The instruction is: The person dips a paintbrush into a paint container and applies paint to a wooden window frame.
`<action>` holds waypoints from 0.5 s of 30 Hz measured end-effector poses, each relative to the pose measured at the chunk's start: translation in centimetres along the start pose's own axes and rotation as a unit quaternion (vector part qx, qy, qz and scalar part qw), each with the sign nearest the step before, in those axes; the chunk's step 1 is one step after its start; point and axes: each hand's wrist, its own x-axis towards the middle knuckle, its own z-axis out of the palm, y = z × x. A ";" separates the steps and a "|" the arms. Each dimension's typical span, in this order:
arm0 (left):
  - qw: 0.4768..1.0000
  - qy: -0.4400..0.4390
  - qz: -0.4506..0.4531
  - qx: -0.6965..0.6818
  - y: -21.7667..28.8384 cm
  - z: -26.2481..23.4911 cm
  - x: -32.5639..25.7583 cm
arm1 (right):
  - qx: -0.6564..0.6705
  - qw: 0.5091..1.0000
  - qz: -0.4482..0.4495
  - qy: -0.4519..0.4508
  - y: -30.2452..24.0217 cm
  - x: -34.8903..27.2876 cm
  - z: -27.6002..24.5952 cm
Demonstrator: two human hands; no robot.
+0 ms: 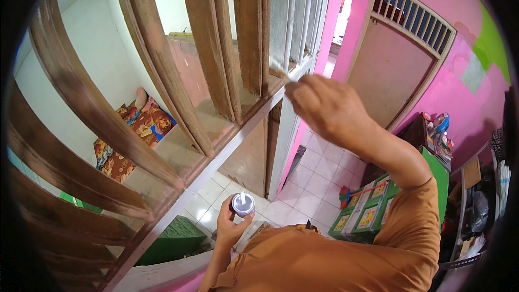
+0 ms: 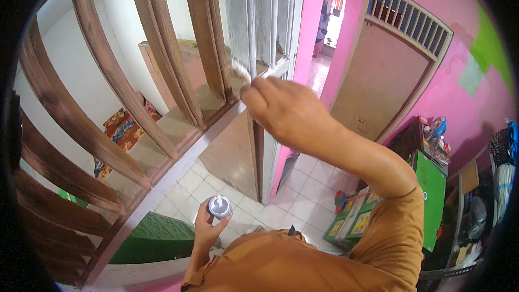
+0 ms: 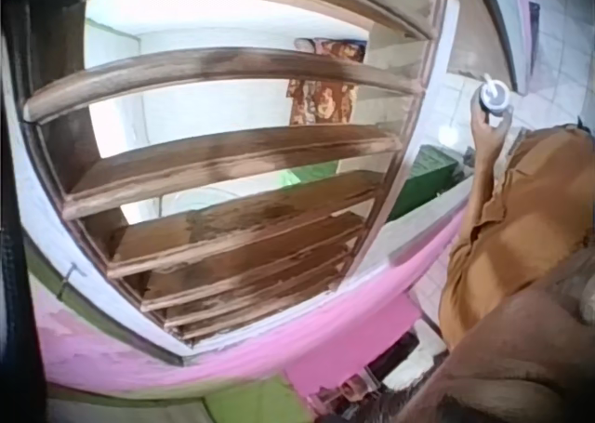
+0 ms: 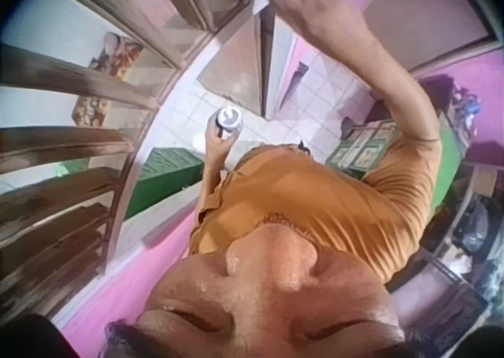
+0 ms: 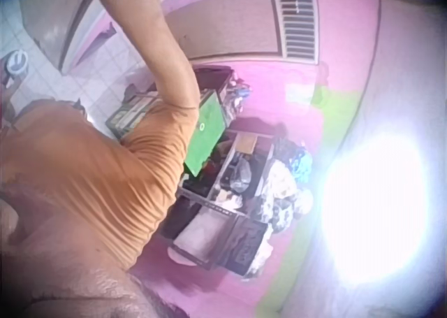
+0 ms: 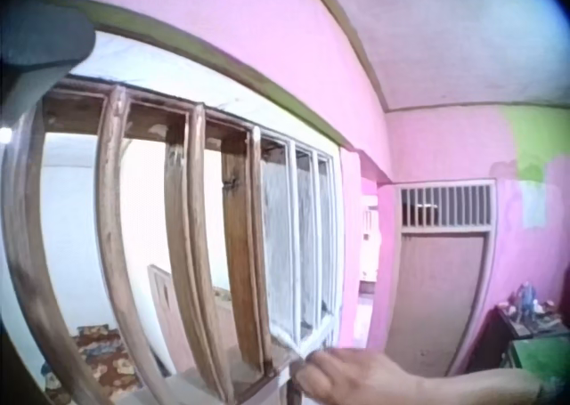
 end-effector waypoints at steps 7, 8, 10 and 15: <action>1.000 -0.002 -0.001 -0.012 0.2 0.0 -0.2 | -0.009 1.000 0.022 -0.004 0.1 0.3 -0.1; 1.000 -0.003 0.001 -0.011 0.2 0.0 -0.2 | -0.005 1.000 0.003 0.002 -0.1 -0.1 0.5; 1.000 -0.002 -0.009 -0.013 0.0 0.1 -0.2 | -0.008 1.000 0.007 -0.008 0.4 -0.1 0.5; 1.000 -0.001 -0.003 -0.007 -0.5 -0.1 -0.2 | -0.009 0.999 0.025 0.025 0.2 1.1 0.2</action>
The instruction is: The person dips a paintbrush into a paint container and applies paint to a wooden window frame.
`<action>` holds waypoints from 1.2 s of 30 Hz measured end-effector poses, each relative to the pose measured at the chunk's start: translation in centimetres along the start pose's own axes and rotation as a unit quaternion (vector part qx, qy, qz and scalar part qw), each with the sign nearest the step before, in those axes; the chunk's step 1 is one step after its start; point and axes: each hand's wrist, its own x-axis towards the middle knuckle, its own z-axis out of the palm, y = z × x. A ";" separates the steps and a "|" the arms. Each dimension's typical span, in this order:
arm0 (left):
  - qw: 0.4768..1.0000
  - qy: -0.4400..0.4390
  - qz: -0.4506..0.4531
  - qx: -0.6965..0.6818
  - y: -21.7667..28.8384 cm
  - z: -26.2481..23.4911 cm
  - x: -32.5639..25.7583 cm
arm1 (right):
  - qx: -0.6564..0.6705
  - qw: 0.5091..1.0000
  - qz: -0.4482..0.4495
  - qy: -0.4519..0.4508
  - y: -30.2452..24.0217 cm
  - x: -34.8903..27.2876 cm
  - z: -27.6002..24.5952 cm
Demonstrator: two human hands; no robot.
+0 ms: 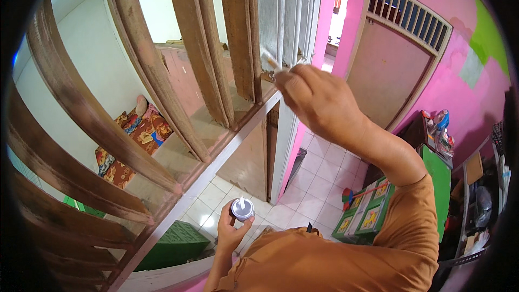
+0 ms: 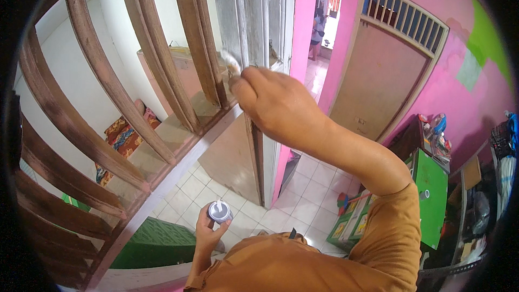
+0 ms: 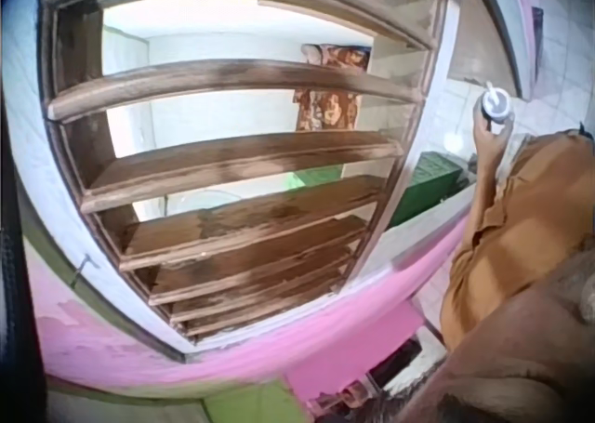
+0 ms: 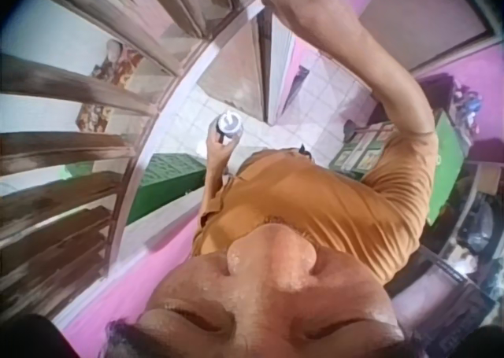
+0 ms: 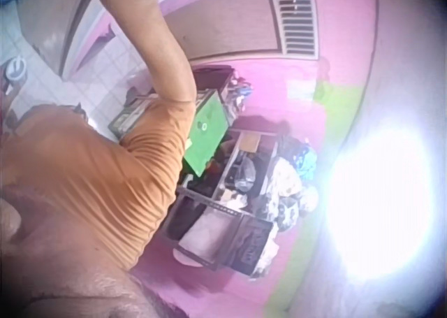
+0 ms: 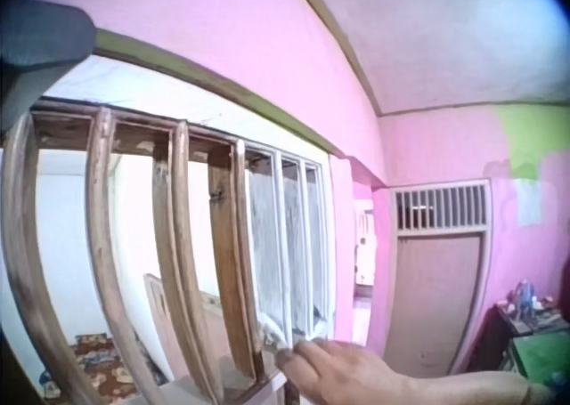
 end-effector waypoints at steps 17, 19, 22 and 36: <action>1.000 0.018 -0.016 -0.007 0.5 0.2 -0.4 | 0.038 0.998 0.034 -0.032 -0.7 -1.2 -1.7; 1.000 0.016 -0.014 -0.002 0.4 0.2 -0.4 | 0.048 0.998 0.043 -0.011 -0.8 -1.1 -1.3; 1.000 0.008 -0.009 0.001 0.0 -0.1 0.0 | 0.045 0.999 0.028 0.008 -0.4 -0.8 0.4; 1.000 0.006 -0.012 0.002 0.3 -0.1 0.3 | 0.026 0.997 0.044 -0.050 -0.6 -2.4 -0.2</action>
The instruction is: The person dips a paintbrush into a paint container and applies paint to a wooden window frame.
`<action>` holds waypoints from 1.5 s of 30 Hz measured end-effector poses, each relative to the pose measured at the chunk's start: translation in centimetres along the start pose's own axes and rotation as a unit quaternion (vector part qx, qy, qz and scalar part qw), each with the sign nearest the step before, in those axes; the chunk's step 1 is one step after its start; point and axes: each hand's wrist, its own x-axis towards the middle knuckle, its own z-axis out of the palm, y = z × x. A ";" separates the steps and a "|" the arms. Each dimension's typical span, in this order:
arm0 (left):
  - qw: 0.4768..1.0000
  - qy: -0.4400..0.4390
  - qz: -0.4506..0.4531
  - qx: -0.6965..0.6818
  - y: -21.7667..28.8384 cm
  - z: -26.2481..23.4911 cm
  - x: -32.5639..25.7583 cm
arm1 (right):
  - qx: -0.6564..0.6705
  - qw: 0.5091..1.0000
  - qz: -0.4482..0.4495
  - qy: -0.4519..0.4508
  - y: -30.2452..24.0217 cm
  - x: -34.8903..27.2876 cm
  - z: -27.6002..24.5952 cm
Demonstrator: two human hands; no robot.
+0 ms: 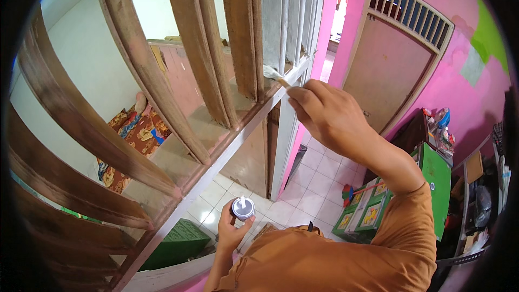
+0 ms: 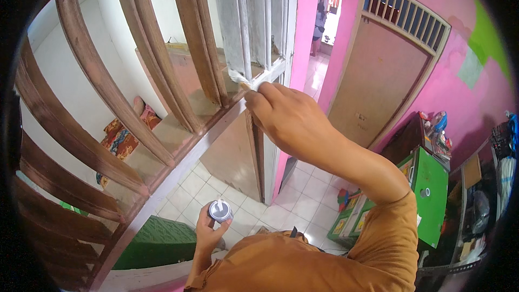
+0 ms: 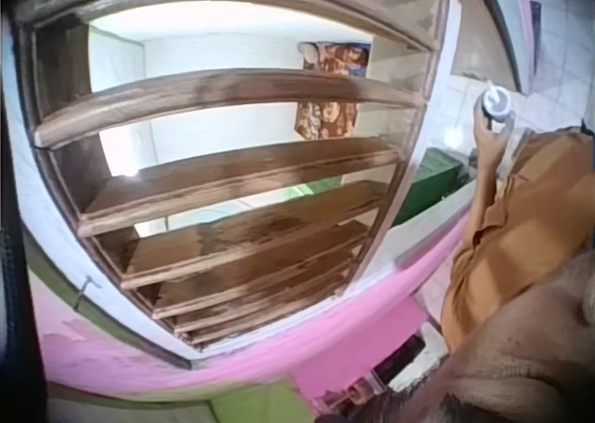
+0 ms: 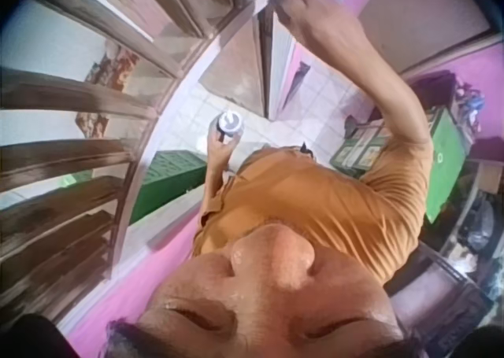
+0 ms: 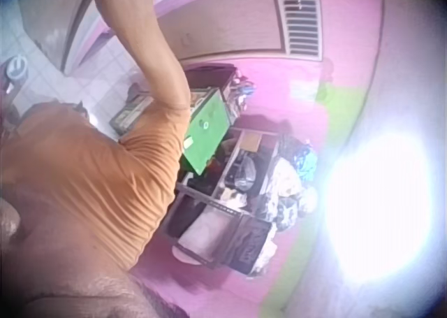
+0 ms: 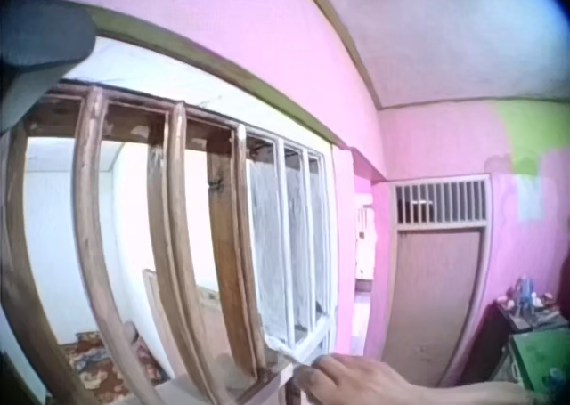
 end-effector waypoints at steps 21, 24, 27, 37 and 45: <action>1.000 -0.003 -0.011 -0.009 -0.2 0.0 0.3 | -0.004 1.000 -0.016 0.021 0.2 -0.2 0.3; 1.000 0.003 -0.010 -0.008 0.5 0.1 0.3 | 0.002 1.000 0.014 0.003 0.0 -1.4 -0.9; 1.000 0.011 -0.007 -0.006 0.6 0.3 0.2 | 0.011 0.999 0.019 0.048 0.0 -1.3 -2.0; 1.000 0.013 -0.006 0.000 0.3 0.0 -0.2 | 0.029 0.999 0.002 0.036 0.2 -1.7 -1.2; 1.000 -0.006 0.004 0.001 -0.5 -0.1 0.0 | 0.025 0.999 -0.023 0.028 0.6 0.1 0.2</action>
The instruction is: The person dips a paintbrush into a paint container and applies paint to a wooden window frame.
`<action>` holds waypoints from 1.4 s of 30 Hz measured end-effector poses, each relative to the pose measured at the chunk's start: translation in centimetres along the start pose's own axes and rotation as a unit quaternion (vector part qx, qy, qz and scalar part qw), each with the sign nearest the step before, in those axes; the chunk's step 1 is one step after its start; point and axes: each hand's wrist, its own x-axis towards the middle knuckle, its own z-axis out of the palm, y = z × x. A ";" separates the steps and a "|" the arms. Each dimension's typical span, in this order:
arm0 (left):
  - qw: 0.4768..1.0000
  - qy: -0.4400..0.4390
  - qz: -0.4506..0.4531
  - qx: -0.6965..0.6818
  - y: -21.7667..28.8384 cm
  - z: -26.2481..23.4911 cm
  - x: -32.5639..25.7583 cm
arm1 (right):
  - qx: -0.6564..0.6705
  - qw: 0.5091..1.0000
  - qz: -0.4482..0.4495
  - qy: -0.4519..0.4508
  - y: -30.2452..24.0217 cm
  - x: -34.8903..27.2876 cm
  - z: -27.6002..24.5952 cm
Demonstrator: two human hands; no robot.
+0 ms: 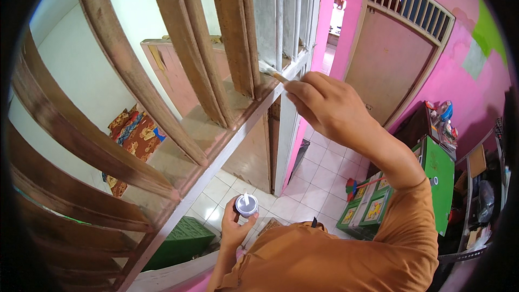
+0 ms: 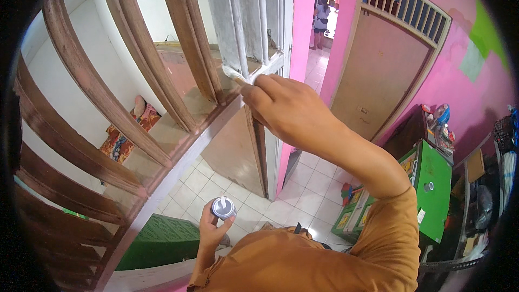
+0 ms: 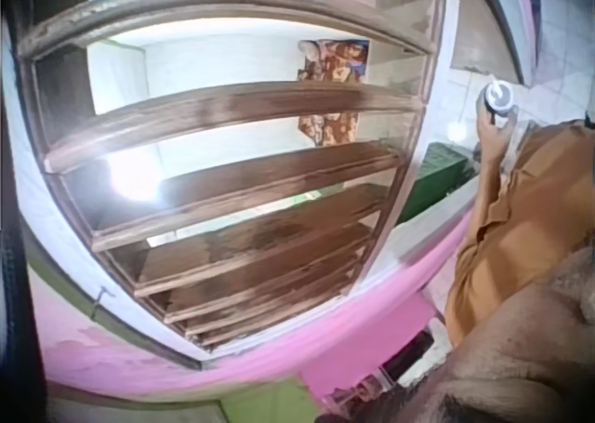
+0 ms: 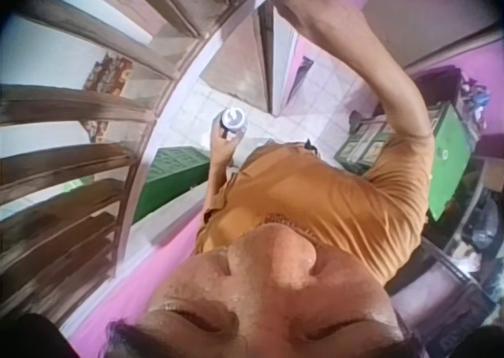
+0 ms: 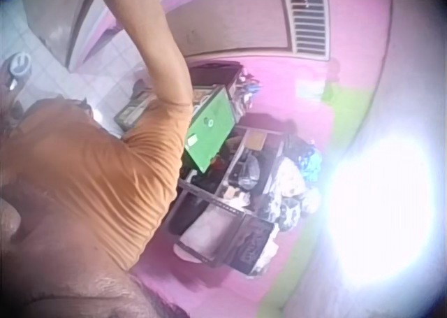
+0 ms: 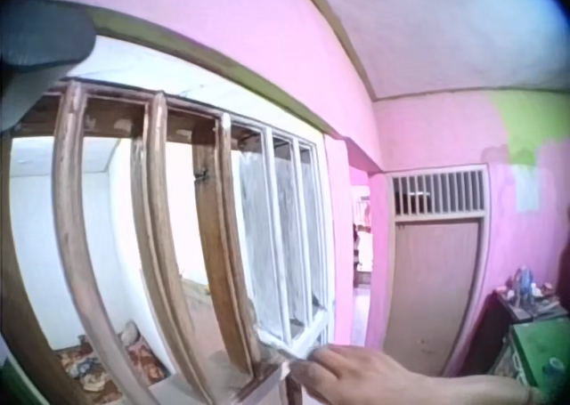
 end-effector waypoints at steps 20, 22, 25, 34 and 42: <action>1.000 -0.008 -0.009 -0.001 0.7 0.6 0.8 | -0.047 0.981 0.003 0.189 3.0 3.3 -5.8; 1.000 -0.008 -0.004 0.000 0.6 0.1 0.9 | -0.013 0.987 -0.016 0.162 2.3 2.9 -5.8; 1.000 0.002 0.010 0.000 -0.1 0.1 0.8 | 0.035 0.998 0.027 0.052 1.3 1.1 -4.5; 1.000 0.003 0.011 -0.001 0.1 -0.2 1.4 | 0.015 0.978 0.016 0.208 5.4 10.0 -9.0; 0.999 0.000 0.038 0.018 -0.1 -0.3 1.2 | 0.038 0.977 0.006 0.211 5.5 12.5 -6.6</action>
